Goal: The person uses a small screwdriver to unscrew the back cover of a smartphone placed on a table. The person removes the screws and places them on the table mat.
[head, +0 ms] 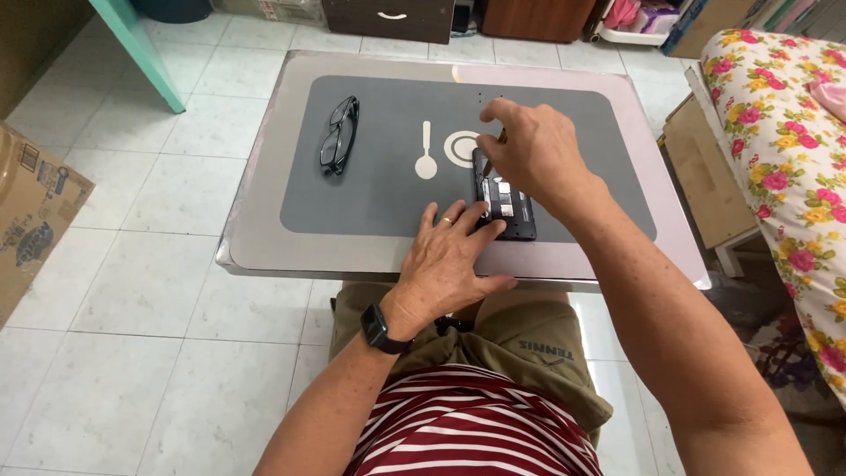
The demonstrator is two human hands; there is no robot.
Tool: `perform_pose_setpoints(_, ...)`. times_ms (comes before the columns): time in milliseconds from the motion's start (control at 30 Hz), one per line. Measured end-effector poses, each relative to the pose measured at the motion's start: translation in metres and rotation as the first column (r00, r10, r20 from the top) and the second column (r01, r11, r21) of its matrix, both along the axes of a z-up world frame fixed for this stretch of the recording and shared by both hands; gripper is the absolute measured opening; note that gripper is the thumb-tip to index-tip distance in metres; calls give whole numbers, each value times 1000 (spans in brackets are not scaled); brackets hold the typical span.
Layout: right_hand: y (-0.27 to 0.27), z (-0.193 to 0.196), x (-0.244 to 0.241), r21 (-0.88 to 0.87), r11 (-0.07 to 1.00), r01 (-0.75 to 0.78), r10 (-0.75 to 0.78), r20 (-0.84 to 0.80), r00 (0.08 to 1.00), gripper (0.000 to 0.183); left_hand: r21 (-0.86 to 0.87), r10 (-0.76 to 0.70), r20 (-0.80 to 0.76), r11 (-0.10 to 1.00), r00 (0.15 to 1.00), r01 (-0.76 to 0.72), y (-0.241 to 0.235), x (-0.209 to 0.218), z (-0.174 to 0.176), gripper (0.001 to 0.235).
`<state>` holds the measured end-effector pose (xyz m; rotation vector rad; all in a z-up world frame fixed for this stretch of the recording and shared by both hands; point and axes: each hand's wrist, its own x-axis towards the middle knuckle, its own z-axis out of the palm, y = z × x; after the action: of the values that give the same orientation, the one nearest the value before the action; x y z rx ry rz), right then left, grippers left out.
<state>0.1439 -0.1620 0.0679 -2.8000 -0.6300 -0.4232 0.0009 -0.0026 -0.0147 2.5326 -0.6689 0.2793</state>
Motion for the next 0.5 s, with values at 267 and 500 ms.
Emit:
perform_pose_setpoints(267, 4, 18, -19, 37, 998, -41, 45, -88, 995, 42, 4, -1, -8, 1000, 1000, 1, 0, -1, 2, 83)
perform_pose_setpoints(500, 11, 31, -36, 100, 993, -67, 81, -138, 987, 59, 57, 16, 76, 998, 997, -21, 0, 1, -7, 81)
